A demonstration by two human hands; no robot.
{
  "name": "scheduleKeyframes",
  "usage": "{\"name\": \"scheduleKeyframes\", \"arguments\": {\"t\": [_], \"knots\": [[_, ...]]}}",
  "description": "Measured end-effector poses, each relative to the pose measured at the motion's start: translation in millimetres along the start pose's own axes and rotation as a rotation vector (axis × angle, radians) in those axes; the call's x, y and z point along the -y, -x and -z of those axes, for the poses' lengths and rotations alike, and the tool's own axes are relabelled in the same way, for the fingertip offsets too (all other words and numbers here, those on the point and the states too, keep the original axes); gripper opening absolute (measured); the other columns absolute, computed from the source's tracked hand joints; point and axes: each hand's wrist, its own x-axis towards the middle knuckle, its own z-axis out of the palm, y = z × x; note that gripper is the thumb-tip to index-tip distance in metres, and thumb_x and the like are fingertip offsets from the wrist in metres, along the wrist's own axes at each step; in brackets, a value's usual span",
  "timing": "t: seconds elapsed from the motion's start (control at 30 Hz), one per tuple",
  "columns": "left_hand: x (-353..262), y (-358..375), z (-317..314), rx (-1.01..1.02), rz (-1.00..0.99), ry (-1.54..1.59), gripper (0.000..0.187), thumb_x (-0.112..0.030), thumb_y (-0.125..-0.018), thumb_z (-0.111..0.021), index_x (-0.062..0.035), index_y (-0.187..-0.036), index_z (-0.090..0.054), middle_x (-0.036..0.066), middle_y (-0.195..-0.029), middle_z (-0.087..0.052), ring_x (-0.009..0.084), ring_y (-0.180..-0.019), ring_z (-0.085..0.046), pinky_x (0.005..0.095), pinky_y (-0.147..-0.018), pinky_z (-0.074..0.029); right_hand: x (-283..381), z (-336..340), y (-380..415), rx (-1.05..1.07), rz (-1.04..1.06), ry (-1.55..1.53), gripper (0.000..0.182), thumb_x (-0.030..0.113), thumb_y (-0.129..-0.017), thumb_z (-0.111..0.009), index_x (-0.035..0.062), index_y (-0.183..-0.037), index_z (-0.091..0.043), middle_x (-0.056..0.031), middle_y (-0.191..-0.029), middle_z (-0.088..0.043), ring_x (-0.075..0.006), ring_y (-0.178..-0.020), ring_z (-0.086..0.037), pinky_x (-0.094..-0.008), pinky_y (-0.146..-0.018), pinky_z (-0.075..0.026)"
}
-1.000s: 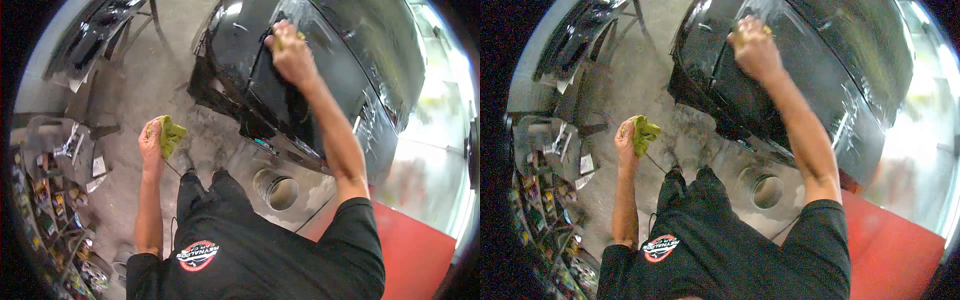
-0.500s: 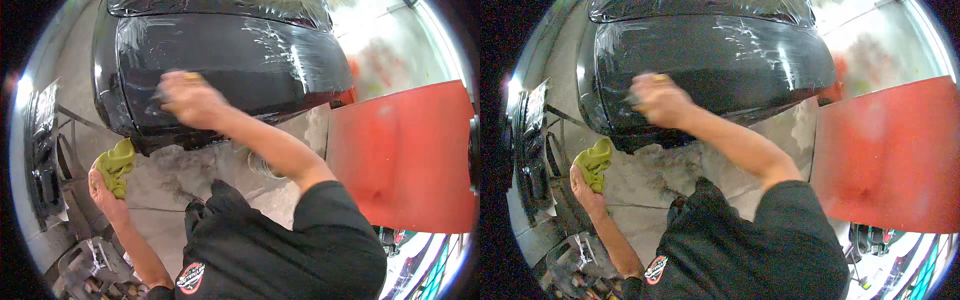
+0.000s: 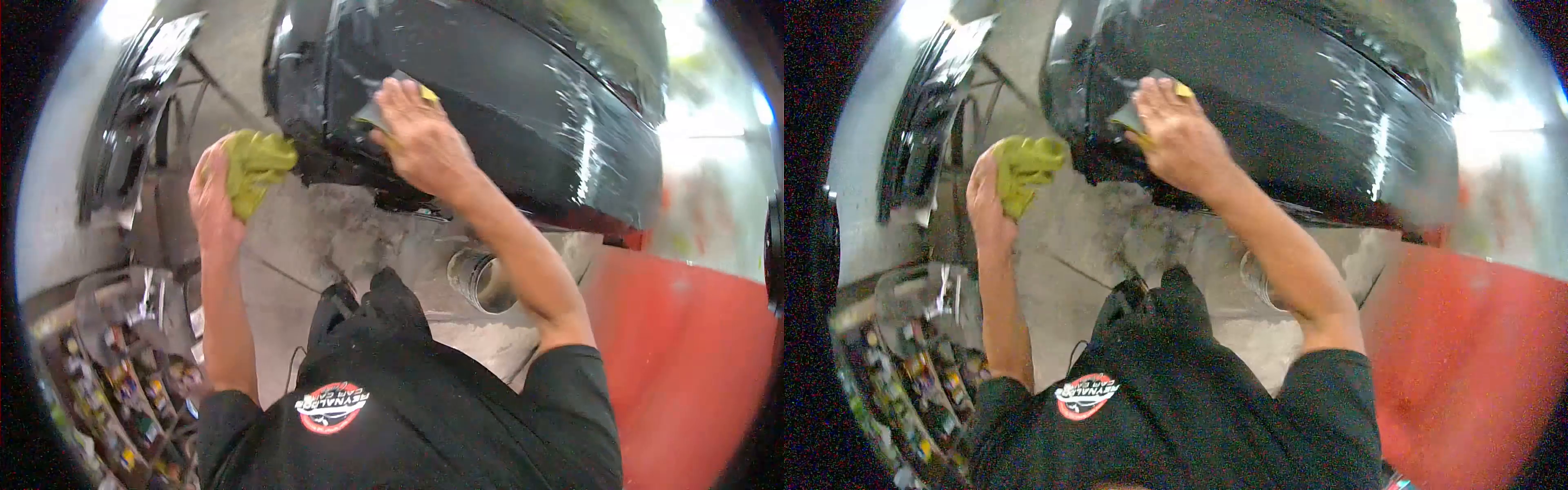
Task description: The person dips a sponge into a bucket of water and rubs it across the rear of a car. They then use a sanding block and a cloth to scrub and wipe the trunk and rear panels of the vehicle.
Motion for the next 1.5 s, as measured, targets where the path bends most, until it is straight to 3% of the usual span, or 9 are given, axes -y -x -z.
{"name": "scheduleKeyframes", "arguments": {"t": [0.13, 0.43, 0.7, 0.8, 0.93, 1.13, 1.33, 1.37, 1.5], "knots": [[0.6, 10.8, 16.6, 0.009, -0.021, 0.139, 0.035, -0.03, -0.108, -0.059, 0.0002, -0.124, -0.067, 0.01, -0.113, -0.074, 0.0199, -0.095, -0.074, 0.0366, -0.079, -0.063, -7.1, 36.8, 80.9, 0.198, 0.118, -0.055, 0.059, 0.016, -0.09, -0.069, -0.0053, -0.143, -0.054, -0.0243, -0.158, -0.045, -0.0407, -0.144, -0.046, -0.0476, -0.119, -0.038], [18.5, 33.1, 21.0, -0.115, 0.059, 0.233, 0.032, -0.028, -0.107, -0.061, 0.0011, -0.119, -0.067, 0.011, -0.106, -0.074, 0.0197, -0.087, -0.075, 0.0353, -0.072, -0.064, 22.9, -13.4, -32.7, 0.141, 0.18, -0.115, 0.063, 0.013, -0.086, -0.069, -0.0066, -0.144, -0.053, -0.0232, -0.156, -0.048, -0.0386, -0.148, -0.043, -0.0502, -0.124, -0.031], [31.0, 41.2, 24.0, -0.079, 0.096, 0.229, 0.031, -0.026, -0.107, -0.061, 0.0012, -0.12, -0.067, 0.01, -0.108, -0.074, 0.0176, -0.089, -0.073, 0.0324, -0.076, -0.062, -27.2, -15.2, -60.2, 0.061, 0.33, -0.021, 0.046, 0.013, -0.093, -0.059, 0.0011, -0.138, -0.06, -0.0207, -0.148, -0.057, -0.0372, -0.14, -0.053, -0.0507, -0.118, -0.039], [30.8, 45.6, 15.3, -0.073, 0.081, 0.249, 0.031, -0.026, -0.107, -0.062, 0.0011, -0.121, -0.067, 0.009, -0.108, -0.074, 0.0156, -0.09, -0.072, 0.0309, -0.078, -0.061, -45.4, -33.2, -120.6, -0.002, 0.145, -0.025, 0.04, 0.019, -0.098, -0.052, -0.0019, -0.13, -0.063, -0.023, -0.146, -0.057, -0.0397, -0.135, -0.055, -0.0523, -0.115, -0.042], [23.9, 54.4, 18.9, -0.052, 0.088, 0.251, 0.032, -0.027, -0.107, -0.062, 0.0014, -0.122, -0.067, 0.008, -0.108, -0.073, 0.0135, -0.091, -0.071, 0.0293, -0.078, -0.06, -0.6, -25.0, -60.0, 0.018, 0.256, 0.003, 0.043, 0.015, -0.094, -0.059, -0.0101, -0.129, -0.063, -0.0283, -0.144, -0.057, -0.0438, -0.137, -0.053, -0.0516, -0.118, -0.04], [19.5, 52.6, 10.2, -0.009, 0.082, 0.267, 0.034, -0.029, -0.106, -0.064, 0.0005, -0.123, -0.068, 0.007, -0.107, -0.073, 0.0123, -0.09, -0.07, 0.0284, -0.077, -0.059, -30.0, -25.4, -83.0, 0.084, 0.324, 0.115, 0.042, 0.016, -0.098, -0.054, 0.0024, -0.138, -0.06, -0.0217, -0.148, -0.057, -0.0383, -0.138, -0.054, -0.0562, -0.115, -0.04], [5.1, 65.7, -1.6, 0.035, 0.101, 0.219, 0.034, -0.029, -0.105, -0.065, 0.0001, -0.121, -0.069, 0.005, -0.104, -0.072, 0.0103, -0.088, -0.068, 0.0268, -0.074, -0.057, -25.9, -25.6, -135.2, 0.128, 0.141, 0.148, 0.039, 0.014, -0.097, -0.051, -0.0046, -0.13, -0.059, -0.028, -0.137, -0.061, -0.0414, -0.125, -0.061, -0.046, -0.108, -0.049], [0.9, 63.7, 0.1, 0.046, 0.105, 0.205, 0.034, -0.029, -0.105, -0.065, 0.0003, -0.121, -0.069, 0.004, -0.104, -0.072, 0.01, -0.087, -0.068, 0.0264, -0.073, -0.057, -24.9, -41.9, -102.9, -0.006, 0.306, 0.135, 0.04, 0.012, -0.093, -0.054, -0.0069, -0.127, -0.061, -0.0295, -0.138, -0.061, -0.0423, -0.129, -0.059, -0.0486, -0.112, -0.045], [9.8, 55.5, 7.8, 0.072, 0.071, 0.209, 0.036, -0.031, -0.106, -0.063, 0.0007, -0.123, -0.067, 0.007, -0.109, -0.073, 0.0132, -0.094, -0.07, 0.029, -0.082, -0.059, 7.6, -11.1, -41.5, 0.244, 0.325, -0.123, 0.054, 0.009, -0.088, -0.061, -0.0023, -0.14, -0.059, -0.0224, -0.153, -0.053, -0.0392, -0.145, -0.048, -0.0506, -0.124, -0.032]]}}
